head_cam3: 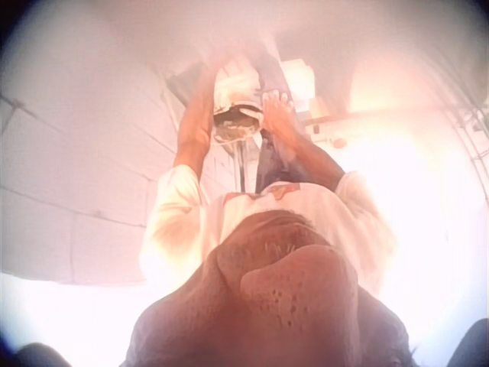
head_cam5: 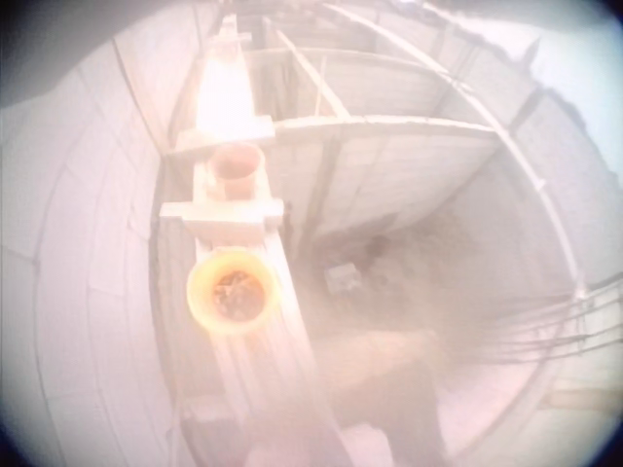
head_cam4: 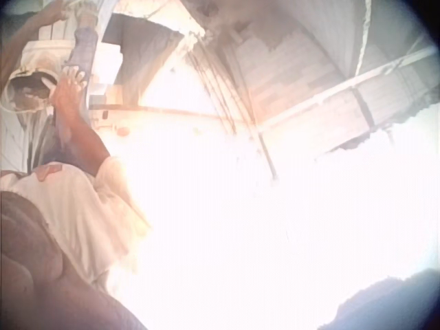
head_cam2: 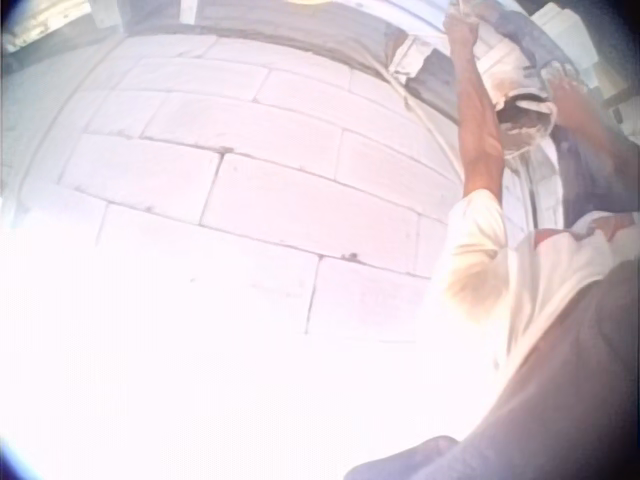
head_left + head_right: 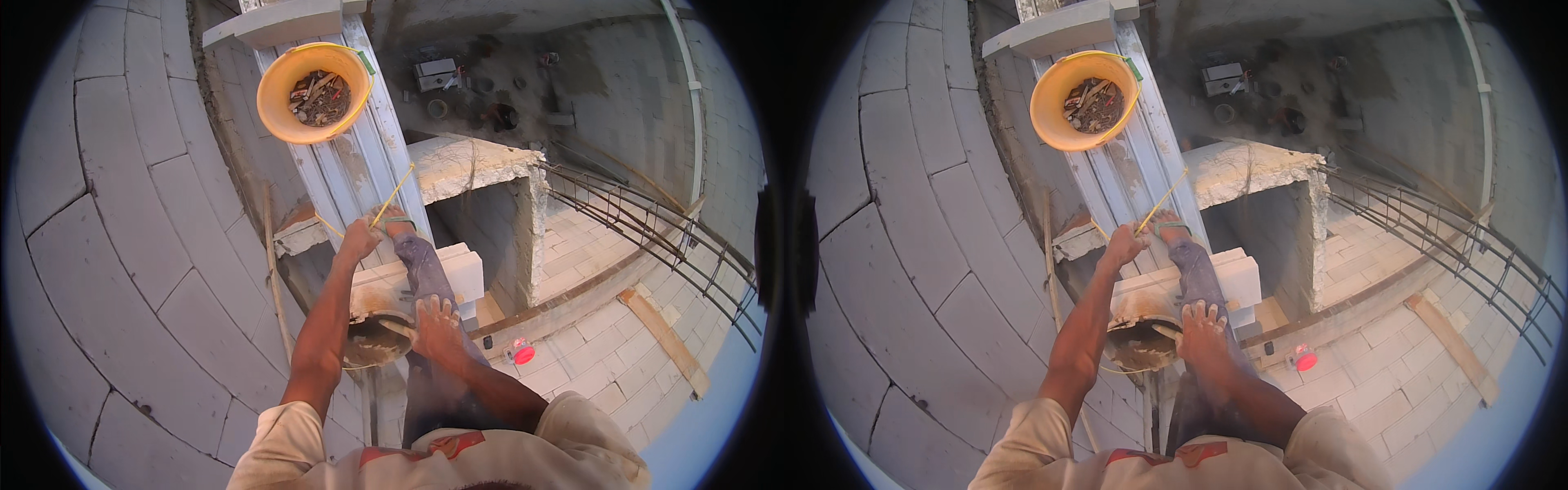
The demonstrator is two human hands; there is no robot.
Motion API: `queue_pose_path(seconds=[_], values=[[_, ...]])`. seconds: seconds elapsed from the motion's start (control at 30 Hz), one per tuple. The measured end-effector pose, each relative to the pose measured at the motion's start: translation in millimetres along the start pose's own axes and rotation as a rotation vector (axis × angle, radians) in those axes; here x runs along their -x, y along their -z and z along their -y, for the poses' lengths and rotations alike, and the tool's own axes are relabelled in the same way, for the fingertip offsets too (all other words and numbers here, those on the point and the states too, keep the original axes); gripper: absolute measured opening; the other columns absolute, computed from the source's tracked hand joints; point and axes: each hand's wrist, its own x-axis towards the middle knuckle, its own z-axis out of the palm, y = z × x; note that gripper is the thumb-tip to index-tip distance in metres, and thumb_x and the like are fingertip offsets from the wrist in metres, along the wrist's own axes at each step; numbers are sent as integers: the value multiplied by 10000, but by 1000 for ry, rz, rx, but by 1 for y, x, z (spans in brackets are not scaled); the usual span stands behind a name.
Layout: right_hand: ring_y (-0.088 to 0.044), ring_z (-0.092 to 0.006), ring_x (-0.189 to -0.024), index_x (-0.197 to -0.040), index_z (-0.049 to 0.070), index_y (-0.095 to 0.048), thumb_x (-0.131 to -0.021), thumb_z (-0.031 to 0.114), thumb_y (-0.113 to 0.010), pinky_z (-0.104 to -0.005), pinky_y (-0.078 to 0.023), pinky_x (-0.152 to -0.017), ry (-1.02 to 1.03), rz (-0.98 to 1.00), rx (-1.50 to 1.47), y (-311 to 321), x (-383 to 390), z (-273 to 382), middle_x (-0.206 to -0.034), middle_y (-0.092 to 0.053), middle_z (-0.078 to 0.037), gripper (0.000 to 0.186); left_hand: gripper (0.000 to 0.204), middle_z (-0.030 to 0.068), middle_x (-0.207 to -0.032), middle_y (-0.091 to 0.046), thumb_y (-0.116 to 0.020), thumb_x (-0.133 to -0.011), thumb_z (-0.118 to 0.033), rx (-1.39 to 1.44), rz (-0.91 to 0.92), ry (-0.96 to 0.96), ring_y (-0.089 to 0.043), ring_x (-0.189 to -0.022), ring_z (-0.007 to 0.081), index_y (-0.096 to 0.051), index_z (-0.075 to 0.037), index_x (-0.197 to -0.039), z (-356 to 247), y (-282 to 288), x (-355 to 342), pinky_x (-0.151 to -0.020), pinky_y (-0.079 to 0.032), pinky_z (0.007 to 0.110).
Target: The person is working on a construction site, installing white tiles on a wall. They use a hammer to secure wires, scoop cement from a bucket with a trowel, and apply it to the tiles before placing them on the wall.
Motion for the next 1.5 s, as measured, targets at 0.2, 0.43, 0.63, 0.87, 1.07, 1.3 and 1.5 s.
queue_pose_path(seconds=[0.2,0.43,0.63,0.87,1.07,1.3,1.5], values=[[-445,-507,-1420,-1471,54,-535,-909,398,-765,-642,-408,-1145,39,9,-36,4,-2,-8,-1530,-465,-267,697,361,80,-823,-737,-842,-801,-82,158,55,6,-722,-761,165,-679,13,-1110,6,5,8,-754,-570,323],[-510,-462,-1341,-1378,72,-606,-886,409,-778,-614,-439,-1099,42,-74,11,2,-5,-7,-1434,-531,-232,621,402,86,-906,-761,-867,-718,-106,216,28,61,-702,-817,176,-720,14,-1073,-5,19,6,-785,-570,341],[-505,-449,-1349,-1371,79,-621,-905,433,-755,-606,-441,-1090,26,-28,-4,5,-8,-9,-1455,-520,-218,601,392,67,-886,-747,-874,-743,-67,236,16,69,-696,-821,164,-729,18,-1097,-25,31,-8,-781,-570,319],[-475,-448,-1343,-1386,92,-622,-904,419,-765,-596,-412,-1148,-14,-6,-43,3,-14,-12,-1443,-485,-209,599,260,82,-878,-757,-807,-859,-57,398,89,-13,-699,-766,151,-726,52,-1080,-30,29,-29,-736,-571,320],[-459,-453,-1371,-1406,91,-626,-913,420,-754,-593,-394,-1158,-30,63,-72,14,-19,-11,-1439,-489,-208,606,252,94,-820,-753,-712,-991,-197,358,134,26,-679,-679,128,-726,54,-1007,-54,33,-27,-653,-532,304],[-450,-463,-1382,-1431,97,-621,-913,429,-749,-598,-382,-1169,-28,11,-51,3,-19,-11,-1470,-475,-223,628,344,154,-867,-768,-732,-934,-265,201,46,17,-703,-777,205,-761,73,-994,-90,38,-21,-718,-550,368],[-441,-458,-1385,-1423,101,-625,-914,432,-750,-594,-400,-1147,-19,30,-66,14,-18,-12,-1478,-463,-207,620,407,184,-875,-748,-727,-883,-295,137,19,-45,-706,-815,242,-744,90,-1013,-88,36,-26,-766,-551,399]])
